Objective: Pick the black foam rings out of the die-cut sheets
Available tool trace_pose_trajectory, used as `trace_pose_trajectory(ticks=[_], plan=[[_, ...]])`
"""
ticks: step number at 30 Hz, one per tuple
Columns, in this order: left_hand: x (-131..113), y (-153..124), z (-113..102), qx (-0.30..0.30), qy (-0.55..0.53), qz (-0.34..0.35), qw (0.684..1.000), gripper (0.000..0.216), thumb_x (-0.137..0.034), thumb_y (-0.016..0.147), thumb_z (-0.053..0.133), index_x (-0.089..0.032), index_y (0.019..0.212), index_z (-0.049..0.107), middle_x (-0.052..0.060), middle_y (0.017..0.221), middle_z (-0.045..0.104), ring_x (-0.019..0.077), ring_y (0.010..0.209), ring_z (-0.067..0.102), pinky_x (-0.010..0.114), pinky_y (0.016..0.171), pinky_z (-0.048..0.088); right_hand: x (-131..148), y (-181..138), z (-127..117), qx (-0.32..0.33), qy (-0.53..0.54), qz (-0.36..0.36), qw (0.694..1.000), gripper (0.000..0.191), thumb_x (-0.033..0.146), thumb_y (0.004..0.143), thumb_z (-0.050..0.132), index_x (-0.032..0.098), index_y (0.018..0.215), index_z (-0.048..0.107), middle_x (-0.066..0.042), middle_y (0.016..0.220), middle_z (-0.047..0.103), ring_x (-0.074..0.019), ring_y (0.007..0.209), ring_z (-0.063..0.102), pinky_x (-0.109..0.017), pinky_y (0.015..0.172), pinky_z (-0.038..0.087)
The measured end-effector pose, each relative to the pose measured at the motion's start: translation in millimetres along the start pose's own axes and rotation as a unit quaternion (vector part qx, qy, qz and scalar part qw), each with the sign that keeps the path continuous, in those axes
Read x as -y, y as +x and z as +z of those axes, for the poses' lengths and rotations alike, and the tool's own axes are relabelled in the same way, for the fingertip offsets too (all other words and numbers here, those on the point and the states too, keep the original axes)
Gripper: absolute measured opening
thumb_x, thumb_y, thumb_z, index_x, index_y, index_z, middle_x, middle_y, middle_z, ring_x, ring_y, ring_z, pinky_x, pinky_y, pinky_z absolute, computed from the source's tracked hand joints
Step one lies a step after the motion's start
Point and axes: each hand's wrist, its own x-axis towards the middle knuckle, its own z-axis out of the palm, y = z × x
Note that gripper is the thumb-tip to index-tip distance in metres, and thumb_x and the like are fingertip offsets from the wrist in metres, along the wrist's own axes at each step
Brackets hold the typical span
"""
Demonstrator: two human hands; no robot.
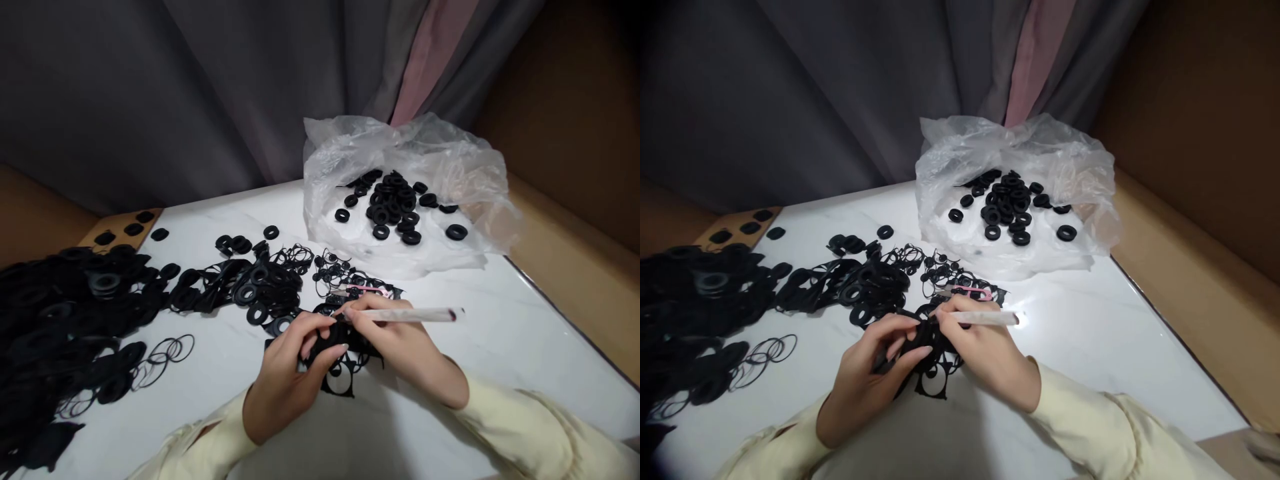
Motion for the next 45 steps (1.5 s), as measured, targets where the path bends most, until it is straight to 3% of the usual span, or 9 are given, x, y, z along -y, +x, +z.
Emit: trace_pose_trajectory(ticks=[4,8,14,20,25,27,30,34,45], plan=[[1,-2,0,0.003,-0.088,0.014,0.996,0.032,-0.011,0.083,0.057,-0.027,0.108,0.046,-0.004,0.072,0.044,0.0081,0.056,0.044,0.021,0.061,0.043,3,-4,2,0.000,-0.046,-0.046,0.998,0.022,0.022,0.091,0.041,0.020,0.082,0.061,-0.003,0.086,0.067,-0.0162,0.079,0.062,-0.026,0.069,0.045],[-1,-2,-3,-0.024,-0.180,-0.003,0.983,0.028,-0.012,0.083,0.056,-0.027,0.105,0.050,-0.001,0.083,0.048,0.0077,0.058,0.043,0.020,0.057,0.041,-1,-3,5,0.002,-0.055,-0.069,0.996,0.023,0.022,0.093,0.038,0.019,0.084,0.059,-0.005,0.084,0.065,-0.0165,0.074,0.061,-0.027,0.068,0.045],[-8,6,-10,-0.059,-0.325,-0.170,0.928,0.014,-0.026,0.084,0.059,-0.023,0.097,0.054,0.000,0.076,0.051,0.0078,0.055,0.046,0.018,0.049,0.040,-9,-1,6,-0.008,-0.067,-0.114,0.991,0.021,0.022,0.093,0.038,0.019,0.087,0.058,-0.004,0.078,0.062,-0.0152,0.067,0.057,-0.028,0.066,0.042],[-8,20,-15,-0.117,-0.412,-0.282,0.859,0.025,-0.032,0.079,0.065,-0.022,0.099,0.055,-0.002,0.072,0.049,0.0076,0.058,0.047,0.017,0.053,0.043,-8,5,2,0.018,-0.040,-0.023,0.999,0.022,0.026,0.089,0.046,0.020,0.074,0.061,-0.002,0.077,0.067,-0.0156,0.070,0.061,-0.028,0.064,0.045],[-9,29,-17,-0.085,-0.443,-0.371,0.812,0.031,-0.031,0.074,0.070,-0.020,0.100,0.059,-0.001,0.077,0.051,0.0077,0.062,0.049,0.018,0.058,0.046,-1,8,-6,-0.024,-0.020,0.014,0.999,0.018,0.026,0.086,0.051,0.022,0.078,0.067,-0.001,0.085,0.071,-0.0172,0.078,0.065,-0.031,0.074,0.049],[-9,29,-17,-0.077,-0.455,-0.376,0.803,0.030,-0.031,0.074,0.070,-0.020,0.100,0.060,-0.001,0.077,0.050,0.0071,0.062,0.048,0.017,0.060,0.046,7,5,-8,-0.068,-0.015,-0.021,0.997,0.017,0.025,0.086,0.052,0.022,0.081,0.068,-0.002,0.093,0.071,-0.0181,0.084,0.066,-0.032,0.078,0.050],[-10,28,-15,-0.080,-0.475,-0.367,0.796,0.026,-0.030,0.075,0.071,-0.019,0.096,0.061,-0.004,0.071,0.045,0.0052,0.058,0.042,0.016,0.057,0.043,17,-3,-6,-0.118,-0.036,-0.144,0.982,0.016,0.019,0.085,0.053,0.021,0.079,0.067,-0.006,0.092,0.070,-0.0189,0.087,0.065,-0.035,0.083,0.051],[-13,27,-14,-0.078,-0.488,-0.359,0.792,0.023,-0.030,0.076,0.070,-0.019,0.094,0.060,-0.004,0.069,0.043,0.0052,0.056,0.039,0.016,0.055,0.041,14,-14,6,-0.072,-0.084,-0.280,0.954,0.016,0.013,0.084,0.052,0.019,0.084,0.067,-0.009,0.090,0.067,-0.0176,0.079,0.062,-0.033,0.071,0.053],[-21,25,-17,-0.051,-0.457,-0.379,0.803,0.023,-0.031,0.082,0.064,-0.024,0.103,0.058,-0.003,0.071,0.048,0.0069,0.062,0.048,0.019,0.064,0.045,-18,-17,31,-0.090,-0.185,-0.321,0.925,0.022,0.011,0.085,0.052,0.017,0.103,0.062,-0.011,0.113,0.065,-0.0199,0.101,0.063,-0.032,0.089,0.052]])
